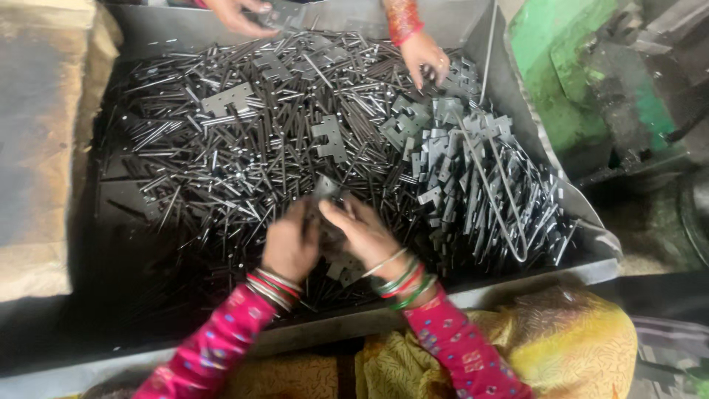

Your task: The person sorts small metal hinge-like parts from a large bin, picking them up by hand and placing them into a separate pile. The person works alongside another person who performs the same task.

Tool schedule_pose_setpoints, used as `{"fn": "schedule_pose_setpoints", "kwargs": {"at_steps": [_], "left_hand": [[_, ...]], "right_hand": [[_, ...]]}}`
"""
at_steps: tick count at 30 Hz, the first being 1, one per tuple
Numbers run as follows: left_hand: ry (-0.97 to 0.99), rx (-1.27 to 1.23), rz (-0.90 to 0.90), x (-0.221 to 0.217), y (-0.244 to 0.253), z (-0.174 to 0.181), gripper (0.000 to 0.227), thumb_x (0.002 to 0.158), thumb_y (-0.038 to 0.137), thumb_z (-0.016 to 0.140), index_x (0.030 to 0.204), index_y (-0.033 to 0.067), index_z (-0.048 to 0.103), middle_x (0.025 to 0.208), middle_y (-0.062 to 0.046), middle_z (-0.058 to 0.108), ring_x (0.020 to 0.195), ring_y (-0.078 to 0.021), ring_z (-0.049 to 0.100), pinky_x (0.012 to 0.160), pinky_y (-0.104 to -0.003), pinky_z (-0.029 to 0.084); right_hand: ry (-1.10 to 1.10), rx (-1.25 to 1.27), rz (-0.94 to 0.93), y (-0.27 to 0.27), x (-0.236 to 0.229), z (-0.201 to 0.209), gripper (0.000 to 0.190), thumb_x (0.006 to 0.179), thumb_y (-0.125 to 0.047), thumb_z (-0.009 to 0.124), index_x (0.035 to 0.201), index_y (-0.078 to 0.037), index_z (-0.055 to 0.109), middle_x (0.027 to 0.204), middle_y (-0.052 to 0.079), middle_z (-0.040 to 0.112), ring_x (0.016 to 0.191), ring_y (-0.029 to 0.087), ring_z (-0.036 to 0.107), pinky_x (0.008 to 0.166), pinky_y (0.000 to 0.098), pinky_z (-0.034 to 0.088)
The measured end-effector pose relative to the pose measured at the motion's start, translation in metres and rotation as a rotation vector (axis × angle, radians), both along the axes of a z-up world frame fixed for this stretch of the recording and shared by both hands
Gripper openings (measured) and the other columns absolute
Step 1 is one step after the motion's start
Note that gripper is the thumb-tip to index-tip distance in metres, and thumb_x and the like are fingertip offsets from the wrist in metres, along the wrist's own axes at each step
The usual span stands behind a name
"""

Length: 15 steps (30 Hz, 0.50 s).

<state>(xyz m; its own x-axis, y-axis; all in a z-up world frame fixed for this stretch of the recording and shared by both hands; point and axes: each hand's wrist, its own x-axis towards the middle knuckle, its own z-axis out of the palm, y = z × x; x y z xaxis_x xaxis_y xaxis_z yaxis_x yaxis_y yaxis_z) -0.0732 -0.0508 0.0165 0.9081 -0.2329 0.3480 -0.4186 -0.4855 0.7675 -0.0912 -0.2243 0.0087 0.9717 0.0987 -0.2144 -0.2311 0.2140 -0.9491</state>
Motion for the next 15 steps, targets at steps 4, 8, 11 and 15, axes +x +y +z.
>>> {"fn": "schedule_pose_setpoints", "kwargs": {"at_steps": [4, 8, 11, 15], "left_hand": [[-0.224, -0.02, 0.158, 0.026, 0.062, 0.032, 0.029, 0.091, 0.007, 0.065, 0.119, 0.002, 0.065, 0.097, -0.028, 0.071, 0.089, -0.0467, 0.069, 0.075, -0.051, 0.057], [-0.347, 0.285, 0.546, 0.05, 0.172, 0.061, 0.021, 0.092, 0.007, 0.066, 0.113, 0.0065, 0.065, 0.08, -0.024, 0.067, 0.076, -0.0479, 0.065, 0.068, -0.058, 0.05], [-0.473, 0.636, 0.811, 0.073, 0.28, 0.068, 0.022, 0.096, 0.012, 0.069, 0.118, 0.0141, 0.068, 0.076, -0.02, 0.065, 0.069, -0.0455, 0.064, 0.061, -0.056, 0.049], [-0.455, 0.852, 0.928, 0.089, 0.386, 0.062, 0.015, 0.096, 0.01, 0.064, 0.11, 0.016, 0.066, 0.089, -0.014, 0.071, 0.079, -0.0382, 0.069, 0.067, -0.049, 0.053]], "right_hand": [[-0.317, -1.414, -0.067, -0.066, 0.022, 0.012, 0.041, 0.09, -0.051, 0.071, 0.105, -0.013, 0.076, 0.092, 0.017, 0.075, 0.088, 0.036, 0.074, 0.072, 0.0483, 0.059], [0.04, -1.886, 0.093, -0.129, 0.031, 0.018, 0.042, 0.098, -0.053, 0.06, 0.103, -0.015, 0.077, 0.101, 0.016, 0.076, 0.099, 0.039, 0.072, 0.082, 0.0529, 0.058], [-0.019, -1.786, 0.056, -0.146, 0.033, 0.001, 0.038, 0.091, -0.052, 0.064, 0.107, -0.019, 0.076, 0.1, 0.017, 0.075, 0.097, 0.041, 0.071, 0.082, 0.0528, 0.057], [-0.104, -1.885, 0.006, -0.148, 0.024, -0.023, 0.035, 0.09, -0.047, 0.066, 0.102, -0.015, 0.075, 0.095, 0.017, 0.076, 0.093, 0.039, 0.073, 0.083, 0.0501, 0.058]]}}
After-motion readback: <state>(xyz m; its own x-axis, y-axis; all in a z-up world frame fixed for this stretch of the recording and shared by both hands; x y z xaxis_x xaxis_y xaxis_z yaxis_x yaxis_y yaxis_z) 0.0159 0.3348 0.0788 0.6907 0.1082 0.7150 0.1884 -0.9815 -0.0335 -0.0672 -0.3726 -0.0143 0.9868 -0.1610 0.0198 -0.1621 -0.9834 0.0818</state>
